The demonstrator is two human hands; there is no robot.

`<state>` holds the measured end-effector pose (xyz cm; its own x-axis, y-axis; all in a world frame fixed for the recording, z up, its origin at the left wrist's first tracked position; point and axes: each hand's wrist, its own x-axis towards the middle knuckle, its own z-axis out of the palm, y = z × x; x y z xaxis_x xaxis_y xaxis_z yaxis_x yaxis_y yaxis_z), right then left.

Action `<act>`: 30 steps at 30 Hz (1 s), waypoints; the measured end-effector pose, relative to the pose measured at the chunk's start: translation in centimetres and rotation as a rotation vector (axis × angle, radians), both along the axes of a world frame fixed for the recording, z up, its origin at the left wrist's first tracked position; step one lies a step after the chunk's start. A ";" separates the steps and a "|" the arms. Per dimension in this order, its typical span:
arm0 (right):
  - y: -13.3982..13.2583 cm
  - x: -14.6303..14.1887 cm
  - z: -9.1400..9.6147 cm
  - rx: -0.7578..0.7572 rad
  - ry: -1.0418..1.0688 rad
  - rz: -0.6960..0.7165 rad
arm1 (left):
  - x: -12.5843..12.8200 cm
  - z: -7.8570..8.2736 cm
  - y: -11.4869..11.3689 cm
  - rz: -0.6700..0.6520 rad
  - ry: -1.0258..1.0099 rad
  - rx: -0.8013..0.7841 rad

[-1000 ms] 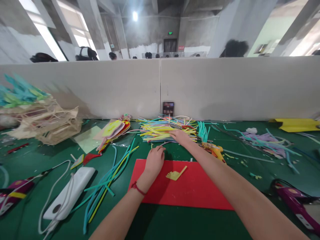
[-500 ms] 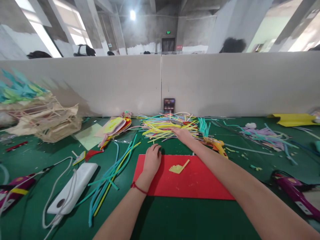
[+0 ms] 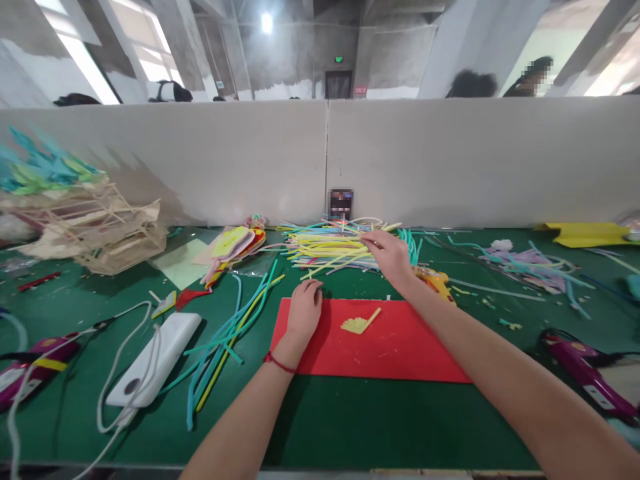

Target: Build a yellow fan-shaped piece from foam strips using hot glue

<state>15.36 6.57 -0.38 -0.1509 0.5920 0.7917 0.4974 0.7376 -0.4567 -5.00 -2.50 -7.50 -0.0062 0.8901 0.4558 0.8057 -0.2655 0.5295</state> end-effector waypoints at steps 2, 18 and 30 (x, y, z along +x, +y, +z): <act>-2.6 1.2 -0.3 -0.008 -0.065 0.026 | 0.3 0.7 -0.5 -0.011 0.019 -0.001; -7.8 5.9 -5.9 -0.238 -0.175 -0.088 | 3.1 2.5 -2.9 -0.347 0.078 -0.371; -8.9 5.6 -4.2 -0.222 -0.173 -0.064 | 3.6 2.7 -2.9 -0.417 0.074 -0.405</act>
